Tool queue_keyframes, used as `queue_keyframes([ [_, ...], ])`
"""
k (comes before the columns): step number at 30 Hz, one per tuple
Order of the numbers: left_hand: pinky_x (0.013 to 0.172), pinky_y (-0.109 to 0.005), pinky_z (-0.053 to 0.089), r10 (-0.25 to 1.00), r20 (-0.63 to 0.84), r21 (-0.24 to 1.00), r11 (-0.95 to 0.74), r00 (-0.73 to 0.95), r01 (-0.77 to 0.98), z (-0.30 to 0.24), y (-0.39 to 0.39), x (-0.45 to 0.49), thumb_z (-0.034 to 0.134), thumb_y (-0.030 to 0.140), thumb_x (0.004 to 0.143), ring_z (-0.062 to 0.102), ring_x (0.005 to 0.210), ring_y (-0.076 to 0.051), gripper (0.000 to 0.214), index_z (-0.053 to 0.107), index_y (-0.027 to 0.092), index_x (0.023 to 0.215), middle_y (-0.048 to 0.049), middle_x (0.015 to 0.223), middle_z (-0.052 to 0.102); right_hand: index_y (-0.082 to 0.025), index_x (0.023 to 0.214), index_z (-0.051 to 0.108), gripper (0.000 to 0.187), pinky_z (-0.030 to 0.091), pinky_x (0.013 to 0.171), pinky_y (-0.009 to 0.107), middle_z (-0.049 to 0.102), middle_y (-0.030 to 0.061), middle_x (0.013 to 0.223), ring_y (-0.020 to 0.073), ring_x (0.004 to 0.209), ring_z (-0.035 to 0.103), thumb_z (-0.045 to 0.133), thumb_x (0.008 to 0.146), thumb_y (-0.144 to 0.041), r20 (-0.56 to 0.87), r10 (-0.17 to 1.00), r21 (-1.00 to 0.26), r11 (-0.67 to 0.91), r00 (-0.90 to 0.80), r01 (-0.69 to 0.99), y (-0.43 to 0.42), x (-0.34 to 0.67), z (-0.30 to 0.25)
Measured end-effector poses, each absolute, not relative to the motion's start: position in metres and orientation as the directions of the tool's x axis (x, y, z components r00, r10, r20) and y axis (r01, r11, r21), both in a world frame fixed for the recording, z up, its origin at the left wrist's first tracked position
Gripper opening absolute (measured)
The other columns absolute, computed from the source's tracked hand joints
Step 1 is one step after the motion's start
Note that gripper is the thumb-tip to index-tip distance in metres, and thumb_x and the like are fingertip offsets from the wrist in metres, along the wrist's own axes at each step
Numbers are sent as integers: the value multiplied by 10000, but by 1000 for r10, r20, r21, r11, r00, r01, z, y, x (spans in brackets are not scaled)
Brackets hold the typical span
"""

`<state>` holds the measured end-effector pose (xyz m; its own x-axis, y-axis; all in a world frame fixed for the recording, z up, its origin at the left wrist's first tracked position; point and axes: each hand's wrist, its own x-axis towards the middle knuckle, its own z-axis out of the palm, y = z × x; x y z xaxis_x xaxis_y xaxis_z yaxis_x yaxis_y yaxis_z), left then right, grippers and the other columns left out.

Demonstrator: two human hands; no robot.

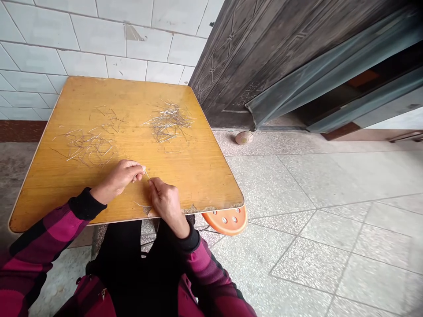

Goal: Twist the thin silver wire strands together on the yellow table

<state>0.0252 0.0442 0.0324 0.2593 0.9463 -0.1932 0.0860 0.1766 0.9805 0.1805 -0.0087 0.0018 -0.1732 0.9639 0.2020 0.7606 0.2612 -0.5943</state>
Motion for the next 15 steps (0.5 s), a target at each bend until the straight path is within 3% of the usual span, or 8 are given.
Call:
queue_keyframes([
  [4,467,-232,288,949,-211,976,218,232,-6,29,51,20,610,295,676,408,458,-75,238,528,153,505,20,489,491,-158,936,660,284,410,542,185,654,22,612,115,516,596,404,980,-271,207,961,-673,275,-183,687,-13,182,-2],
  [9,442,-212,283,954,-225,967,244,197,-77,29,58,14,620,255,683,407,437,-62,236,523,144,498,18,489,486,-136,1124,665,318,501,629,218,743,92,815,163,666,699,409,973,-247,263,948,-670,312,-177,674,-20,186,-10],
  [15,424,-186,281,948,-265,945,292,176,-150,25,61,11,634,223,688,390,428,-48,222,537,134,509,14,501,495,-125,1147,670,336,544,675,247,755,106,864,188,721,723,407,965,-228,244,952,-647,300,-182,701,-30,188,-10],
])
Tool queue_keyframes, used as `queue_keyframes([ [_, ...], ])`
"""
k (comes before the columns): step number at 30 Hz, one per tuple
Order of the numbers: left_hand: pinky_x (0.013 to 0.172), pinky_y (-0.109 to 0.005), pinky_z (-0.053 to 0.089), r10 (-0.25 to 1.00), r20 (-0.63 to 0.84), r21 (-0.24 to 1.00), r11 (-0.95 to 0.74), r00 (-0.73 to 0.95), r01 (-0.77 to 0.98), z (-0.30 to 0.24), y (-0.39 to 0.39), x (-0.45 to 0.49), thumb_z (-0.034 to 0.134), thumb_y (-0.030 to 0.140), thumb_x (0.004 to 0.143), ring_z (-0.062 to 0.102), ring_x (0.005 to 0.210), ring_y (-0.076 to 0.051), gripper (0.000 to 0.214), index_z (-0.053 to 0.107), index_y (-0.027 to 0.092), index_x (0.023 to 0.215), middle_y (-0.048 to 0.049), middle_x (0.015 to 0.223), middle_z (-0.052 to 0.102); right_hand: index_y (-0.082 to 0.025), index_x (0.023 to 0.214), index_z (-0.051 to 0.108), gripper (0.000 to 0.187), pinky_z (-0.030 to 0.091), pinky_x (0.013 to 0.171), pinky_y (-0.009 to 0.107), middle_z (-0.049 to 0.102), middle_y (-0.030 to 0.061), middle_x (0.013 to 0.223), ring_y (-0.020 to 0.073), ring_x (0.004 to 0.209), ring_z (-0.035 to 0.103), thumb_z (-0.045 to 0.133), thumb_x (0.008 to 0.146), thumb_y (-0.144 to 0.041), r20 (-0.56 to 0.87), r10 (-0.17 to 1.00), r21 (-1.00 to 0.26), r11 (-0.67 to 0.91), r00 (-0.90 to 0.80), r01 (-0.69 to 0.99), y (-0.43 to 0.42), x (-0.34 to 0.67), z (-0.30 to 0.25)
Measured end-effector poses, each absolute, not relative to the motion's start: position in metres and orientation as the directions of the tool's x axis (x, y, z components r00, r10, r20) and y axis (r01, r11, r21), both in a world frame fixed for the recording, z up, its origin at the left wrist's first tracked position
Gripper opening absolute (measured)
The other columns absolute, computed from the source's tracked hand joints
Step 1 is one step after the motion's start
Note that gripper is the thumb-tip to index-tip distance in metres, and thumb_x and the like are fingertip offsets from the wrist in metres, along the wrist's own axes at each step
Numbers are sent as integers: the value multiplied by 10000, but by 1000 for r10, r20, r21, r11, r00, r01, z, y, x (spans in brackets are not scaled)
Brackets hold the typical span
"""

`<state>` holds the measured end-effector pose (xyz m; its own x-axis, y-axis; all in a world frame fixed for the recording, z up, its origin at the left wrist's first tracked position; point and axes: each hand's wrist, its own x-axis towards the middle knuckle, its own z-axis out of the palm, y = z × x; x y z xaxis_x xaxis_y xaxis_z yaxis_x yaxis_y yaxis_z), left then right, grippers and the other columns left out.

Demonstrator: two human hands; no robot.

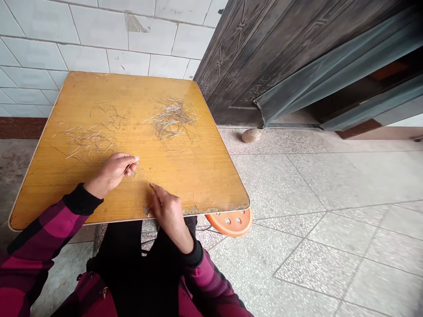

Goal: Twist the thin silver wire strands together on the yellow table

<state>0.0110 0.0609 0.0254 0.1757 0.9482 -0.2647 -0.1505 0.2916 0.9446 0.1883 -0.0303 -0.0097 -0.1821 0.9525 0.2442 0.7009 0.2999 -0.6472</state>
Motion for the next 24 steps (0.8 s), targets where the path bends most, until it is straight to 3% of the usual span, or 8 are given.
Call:
queue_keyframes([
  [4,416,-177,289,941,-288,934,317,178,-165,26,63,10,641,193,690,396,427,-47,206,546,129,519,9,502,503,-97,1202,642,359,550,637,257,748,100,773,195,654,717,410,960,-225,169,968,-638,252,-186,728,-42,191,-9],
  [11,396,-172,279,930,-335,906,362,149,-218,33,66,5,615,147,705,398,419,-46,192,549,126,526,14,490,484,-86,1207,642,363,575,718,279,753,143,902,213,767,734,409,972,-235,214,948,-601,317,-235,733,-68,204,-8],
  [14,391,-174,278,918,-347,900,384,193,-207,34,68,0,638,144,695,403,422,-49,182,554,128,534,15,495,484,-95,1212,636,357,568,624,249,752,123,864,184,673,721,400,976,-222,208,941,-630,338,-268,699,-81,215,-8],
  [18,409,-176,290,916,-350,911,382,194,-159,37,70,-7,670,170,681,401,428,-47,194,548,133,534,22,492,478,-144,1219,630,343,513,472,214,713,32,685,131,481,644,401,967,-190,81,931,-732,298,-356,612,-103,244,-7],
  [21,432,-188,304,915,-317,941,336,249,-37,38,68,-4,679,218,693,424,445,-56,209,563,132,541,14,496,496,-188,1149,653,284,488,434,210,645,-25,580,107,406,580,438,965,-212,82,976,-777,189,-202,600,-112,266,4],
  [24,475,-198,334,913,-245,969,240,326,55,34,62,5,656,283,730,449,479,-66,234,582,136,564,4,527,530,-200,1087,661,209,541,580,252,676,3,687,134,586,653,510,950,-245,285,959,-752,214,14,623,-101,268,19],
])
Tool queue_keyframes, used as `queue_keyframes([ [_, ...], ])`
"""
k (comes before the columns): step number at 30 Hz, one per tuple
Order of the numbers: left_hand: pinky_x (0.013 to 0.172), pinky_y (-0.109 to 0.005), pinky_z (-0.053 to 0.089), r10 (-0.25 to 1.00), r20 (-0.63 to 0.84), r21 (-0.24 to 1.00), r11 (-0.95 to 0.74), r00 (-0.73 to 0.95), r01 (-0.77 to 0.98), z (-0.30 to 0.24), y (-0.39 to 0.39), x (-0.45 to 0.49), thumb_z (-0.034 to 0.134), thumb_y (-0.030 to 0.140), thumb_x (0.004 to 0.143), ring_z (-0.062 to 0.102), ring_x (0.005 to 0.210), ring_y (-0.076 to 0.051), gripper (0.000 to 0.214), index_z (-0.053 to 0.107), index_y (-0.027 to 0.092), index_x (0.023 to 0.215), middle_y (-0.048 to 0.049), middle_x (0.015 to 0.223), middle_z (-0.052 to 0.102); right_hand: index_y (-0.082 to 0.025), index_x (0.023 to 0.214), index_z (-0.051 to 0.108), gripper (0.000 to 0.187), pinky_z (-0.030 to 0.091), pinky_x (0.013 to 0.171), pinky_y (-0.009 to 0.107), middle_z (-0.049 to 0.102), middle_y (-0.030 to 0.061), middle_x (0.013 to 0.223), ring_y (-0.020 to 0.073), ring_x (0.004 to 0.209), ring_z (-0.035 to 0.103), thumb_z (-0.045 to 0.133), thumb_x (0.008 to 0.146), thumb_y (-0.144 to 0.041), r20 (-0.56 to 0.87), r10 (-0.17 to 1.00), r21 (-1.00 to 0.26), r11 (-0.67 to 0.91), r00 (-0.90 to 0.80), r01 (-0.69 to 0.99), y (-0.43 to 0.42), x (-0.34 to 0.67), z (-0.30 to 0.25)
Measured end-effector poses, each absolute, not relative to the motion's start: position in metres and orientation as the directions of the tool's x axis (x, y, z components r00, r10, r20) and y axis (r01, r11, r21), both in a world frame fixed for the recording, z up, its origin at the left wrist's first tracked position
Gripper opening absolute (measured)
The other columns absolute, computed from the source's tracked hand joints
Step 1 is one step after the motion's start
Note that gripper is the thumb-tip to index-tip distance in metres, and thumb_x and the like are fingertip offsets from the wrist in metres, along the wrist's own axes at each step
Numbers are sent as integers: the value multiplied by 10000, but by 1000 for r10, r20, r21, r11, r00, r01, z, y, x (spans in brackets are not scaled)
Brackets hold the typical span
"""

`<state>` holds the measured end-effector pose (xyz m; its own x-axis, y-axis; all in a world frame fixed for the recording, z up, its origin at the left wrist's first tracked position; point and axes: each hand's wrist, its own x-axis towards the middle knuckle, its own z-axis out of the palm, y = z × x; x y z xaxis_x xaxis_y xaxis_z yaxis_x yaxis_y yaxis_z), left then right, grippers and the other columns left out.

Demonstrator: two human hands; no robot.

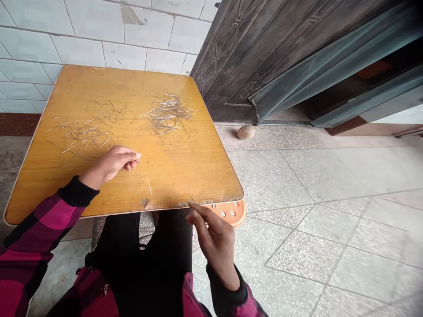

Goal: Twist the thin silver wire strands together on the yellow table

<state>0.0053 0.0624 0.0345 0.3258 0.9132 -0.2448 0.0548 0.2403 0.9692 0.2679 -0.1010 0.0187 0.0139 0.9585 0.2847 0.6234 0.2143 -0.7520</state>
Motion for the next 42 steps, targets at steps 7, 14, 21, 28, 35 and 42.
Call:
queue_keyframes([
  [7,522,-217,357,930,-179,982,147,322,121,29,56,17,626,356,753,457,505,-77,277,582,142,582,1,563,554,-141,1187,602,306,549,691,299,705,116,982,188,801,675,534,938,-306,340,929,-624,338,-145,704,-42,206,8],
  [14,490,-217,332,896,-250,968,232,366,94,31,60,13,635,301,716,442,487,-75,228,586,138,563,-6,560,551,-139,1097,666,281,525,705,260,727,98,928,180,787,697,437,958,-224,326,941,-597,277,-88,753,-40,189,-13],
  [21,460,-204,322,916,-259,966,245,307,82,26,65,11,600,209,708,425,452,-61,175,587,135,550,-5,542,540,-134,1119,678,301,490,610,231,703,75,802,151,650,655,444,952,-222,326,936,-545,301,-134,783,-53,191,-15],
  [28,449,-199,319,848,-288,951,197,445,240,30,71,1,624,200,721,426,444,-73,146,652,130,595,0,484,511,-155,1200,650,325,480,634,209,688,65,806,144,689,654,448,951,-203,209,939,-512,344,-274,787,-59,200,-9],
  [35,513,-212,346,902,-48,889,-157,429,429,32,64,3,650,199,725,501,525,-106,72,707,160,706,7,588,600,-136,1199,637,331,513,682,239,709,79,857,163,731,678,436,944,-198,217,950,-566,311,-226,764,-58,208,-6],
  [42,546,-226,370,946,75,887,-208,316,412,33,60,11,639,162,718,498,545,-109,96,681,165,632,7,579,586,-148,1246,613,359,519,683,247,709,77,865,168,737,679,424,944,-197,227,949,-560,309,-217,769,-56,208,-7],
])
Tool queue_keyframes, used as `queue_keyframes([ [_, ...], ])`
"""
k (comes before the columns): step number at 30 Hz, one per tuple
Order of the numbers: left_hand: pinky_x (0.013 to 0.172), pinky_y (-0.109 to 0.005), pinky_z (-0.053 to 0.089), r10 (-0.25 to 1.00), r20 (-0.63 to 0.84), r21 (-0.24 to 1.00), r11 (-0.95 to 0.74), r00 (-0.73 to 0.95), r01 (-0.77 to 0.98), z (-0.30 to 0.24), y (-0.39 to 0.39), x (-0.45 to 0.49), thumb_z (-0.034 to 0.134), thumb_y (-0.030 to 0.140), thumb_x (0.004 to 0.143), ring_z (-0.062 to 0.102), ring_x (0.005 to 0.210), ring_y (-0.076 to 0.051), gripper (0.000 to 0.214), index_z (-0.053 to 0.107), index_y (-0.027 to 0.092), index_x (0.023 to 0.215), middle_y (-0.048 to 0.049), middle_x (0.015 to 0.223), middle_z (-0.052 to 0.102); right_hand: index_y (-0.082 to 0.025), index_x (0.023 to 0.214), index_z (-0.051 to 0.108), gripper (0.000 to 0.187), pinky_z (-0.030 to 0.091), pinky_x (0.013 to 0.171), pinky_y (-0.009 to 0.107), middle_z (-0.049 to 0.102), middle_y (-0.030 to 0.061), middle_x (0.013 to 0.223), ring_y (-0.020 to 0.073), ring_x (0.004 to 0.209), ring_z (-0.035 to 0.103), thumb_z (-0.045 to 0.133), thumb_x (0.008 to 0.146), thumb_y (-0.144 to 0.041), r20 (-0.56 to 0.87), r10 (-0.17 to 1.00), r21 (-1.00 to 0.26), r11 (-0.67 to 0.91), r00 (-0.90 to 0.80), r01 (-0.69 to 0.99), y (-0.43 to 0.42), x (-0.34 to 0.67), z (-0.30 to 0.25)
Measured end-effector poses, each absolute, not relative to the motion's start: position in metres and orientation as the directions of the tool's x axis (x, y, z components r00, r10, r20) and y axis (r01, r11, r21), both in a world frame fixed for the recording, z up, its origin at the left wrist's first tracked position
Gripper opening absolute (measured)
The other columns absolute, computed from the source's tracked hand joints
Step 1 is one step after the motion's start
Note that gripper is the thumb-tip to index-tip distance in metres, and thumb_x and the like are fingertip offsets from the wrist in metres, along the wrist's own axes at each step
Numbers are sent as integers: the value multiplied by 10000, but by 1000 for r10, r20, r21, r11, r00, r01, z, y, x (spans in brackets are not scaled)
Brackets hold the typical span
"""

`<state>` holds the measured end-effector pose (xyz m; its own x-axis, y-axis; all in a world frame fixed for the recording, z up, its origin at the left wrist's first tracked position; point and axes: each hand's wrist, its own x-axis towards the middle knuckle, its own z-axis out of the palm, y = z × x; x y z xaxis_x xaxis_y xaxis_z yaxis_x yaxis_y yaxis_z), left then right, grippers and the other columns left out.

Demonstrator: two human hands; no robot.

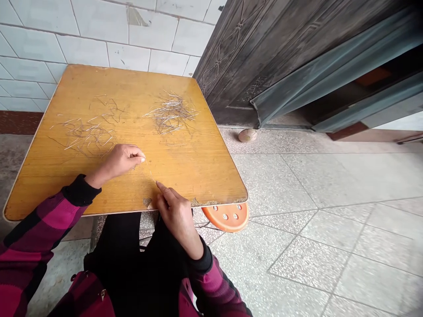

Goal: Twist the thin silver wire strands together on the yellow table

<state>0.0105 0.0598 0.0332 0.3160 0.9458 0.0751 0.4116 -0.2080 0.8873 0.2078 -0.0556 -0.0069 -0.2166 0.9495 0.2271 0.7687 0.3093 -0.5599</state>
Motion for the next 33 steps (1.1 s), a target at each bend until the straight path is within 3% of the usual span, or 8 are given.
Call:
queue_keyframes([
  [4,480,-221,370,939,-128,966,45,320,253,31,63,8,609,146,726,449,450,-78,126,644,133,606,9,543,555,-138,1256,611,370,509,666,240,700,77,848,163,719,670,414,948,-196,242,943,-532,326,-230,781,-56,206,-9],
  [13,441,-210,330,943,-208,943,123,260,309,32,66,14,583,53,713,428,415,-71,179,636,131,560,12,468,517,-190,1246,638,357,392,523,215,676,39,765,132,604,611,466,935,-225,166,913,-338,409,-374,848,-58,202,-3],
  [20,456,-215,297,898,-261,901,95,353,424,41,64,20,579,63,699,400,436,-69,218,571,128,492,25,461,470,-194,1159,655,292,373,568,237,677,33,822,125,662,609,443,958,-198,-2,812,-395,535,-583,747,-45,205,24],
  [25,453,-218,250,871,-265,878,41,413,476,41,66,19,580,118,678,380,452,-75,156,580,131,522,35,465,449,-195,1042,677,218,288,538,268,671,30,837,117,636,570,480,952,-168,-65,721,-328,637,-689,698,-32,199,31],
  [28,454,-223,231,854,-242,874,-15,461,486,38,67,18,572,144,658,364,460,-76,130,586,129,530,36,464,437,-202,1012,675,207,250,529,286,652,25,838,123,649,545,513,923,-110,-39,662,-246,719,-748,650,-24,194,31],
  [33,462,-228,209,834,-218,863,-78,507,500,34,69,19,540,159,617,317,457,-70,108,590,129,526,47,462,414,-176,914,666,180,317,641,308,623,46,865,154,722,503,508,927,-90,110,559,-110,829,-822,549,-17,187,28],
])
